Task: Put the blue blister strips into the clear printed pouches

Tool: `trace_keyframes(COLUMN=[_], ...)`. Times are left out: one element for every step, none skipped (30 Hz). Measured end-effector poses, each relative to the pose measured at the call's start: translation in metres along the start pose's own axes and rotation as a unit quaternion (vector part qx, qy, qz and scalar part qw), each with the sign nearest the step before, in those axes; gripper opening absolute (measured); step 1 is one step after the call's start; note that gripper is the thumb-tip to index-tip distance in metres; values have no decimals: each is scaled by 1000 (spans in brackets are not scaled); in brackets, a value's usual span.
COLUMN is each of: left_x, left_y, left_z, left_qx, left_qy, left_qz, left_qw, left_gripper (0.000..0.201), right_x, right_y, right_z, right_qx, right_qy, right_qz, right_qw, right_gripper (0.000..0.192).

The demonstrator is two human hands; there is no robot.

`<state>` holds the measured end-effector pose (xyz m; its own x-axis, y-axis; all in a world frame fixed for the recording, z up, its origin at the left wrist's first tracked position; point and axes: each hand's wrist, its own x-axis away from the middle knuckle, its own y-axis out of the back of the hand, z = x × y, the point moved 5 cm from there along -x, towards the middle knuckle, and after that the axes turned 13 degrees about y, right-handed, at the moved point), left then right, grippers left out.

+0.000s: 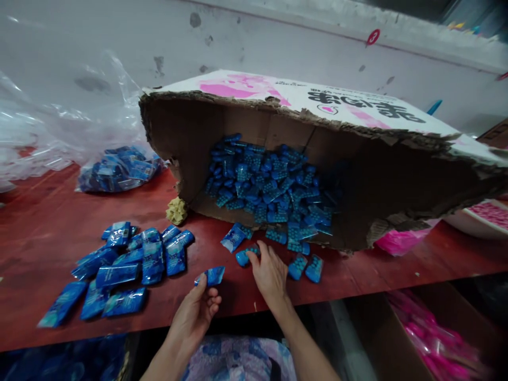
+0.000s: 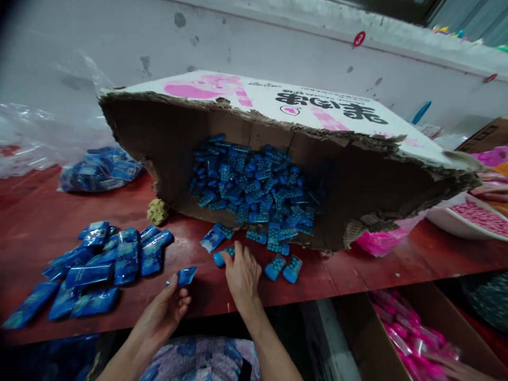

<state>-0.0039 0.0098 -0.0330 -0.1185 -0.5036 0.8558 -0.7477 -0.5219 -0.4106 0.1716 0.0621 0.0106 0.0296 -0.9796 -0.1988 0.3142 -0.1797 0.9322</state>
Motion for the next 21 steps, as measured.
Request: trace_keyframes(left_x=[1, 2, 3, 4, 5, 5, 6, 7, 7, 7, 7, 7, 6, 6, 6, 6, 5, 4, 3, 2, 1], left_y=[1, 1, 2, 2, 1, 0, -1, -2, -2, -3, -4, -4, -5, -5, -5, -4, -4, -4, -3, -3, -3], left_z=[-2, -3, -5, -5, -6, -6, -6, -5, -5, -4, -3, -2, -2, -1, -1, -1, 0, 0, 1, 1, 1], left_qx=[2, 4, 7, 11, 15, 19, 23, 27, 29, 30, 30, 29, 28, 26, 24, 21, 19, 17, 14, 11, 8], left_qy=[-5, -10, -12, -13, -13, -11, -9, -6, -3, 0, 1, 1, -1, -5, -10, -15, -21, -25, -28, -31, -33], left_qz=[-3, -5, -6, -6, -3, 1, 6, 9, 11, 10, 9, 6, 4, 1, -2, -4, -5, -6, -5, -2, 0], left_qw=[1000, 1000, 1000, 1000, 1000, 1000, 1000, 1000, 1000, 1000, 1000, 1000, 1000, 1000, 1000, 1000, 1000, 1000, 999, 999, 999], left_gripper=[13, 13, 13, 13, 14, 15, 15, 16, 16, 16, 17, 17, 18, 19, 19, 20, 20, 21, 21, 21, 21], right_x=[-2, -4, -5, -5, -4, -2, 2, 6, 10, 14, 18, 20, 23, 24, 25, 26, 28, 29, 31, 33, 34], right_y=[-2, -4, -6, -7, -7, -7, -7, -6, -6, -6, -7, -8, -10, -12, -14, -17, -19, -20, -20, -17, -14], right_z=[7, 13, 18, 22, 24, 25, 26, 25, 24, 22, 20, 17, 15, 13, 11, 10, 11, 13, 17, 21, 24], right_qx=[14, 28, 41, 51, 57, 58, 56, 52, 46, 34, 13, -23, -78, -152, -239, -334, -427, -507, -571, -616, -643], right_qy=[5, 12, 22, 34, 49, 65, 80, 92, 98, 98, 91, 80, 65, 44, 18, -11, -37, -58, -68, -69, -62], right_qz=[10, 22, 32, 41, 48, 54, 60, 64, 67, 67, 63, 55, 43, 34, 32, 36, 46, 59, 70, 77, 78], right_qw=[1000, 999, 998, 997, 996, 995, 993, 992, 992, 992, 994, 995, 994, 987, 970, 942, 902, 858, 815, 781, 759], right_gripper=[39, 38, 36, 34, 30, 26, 24, 24, 26, 30, 33, 37, 40, 40, 39, 38, 37, 37, 38, 39, 38])
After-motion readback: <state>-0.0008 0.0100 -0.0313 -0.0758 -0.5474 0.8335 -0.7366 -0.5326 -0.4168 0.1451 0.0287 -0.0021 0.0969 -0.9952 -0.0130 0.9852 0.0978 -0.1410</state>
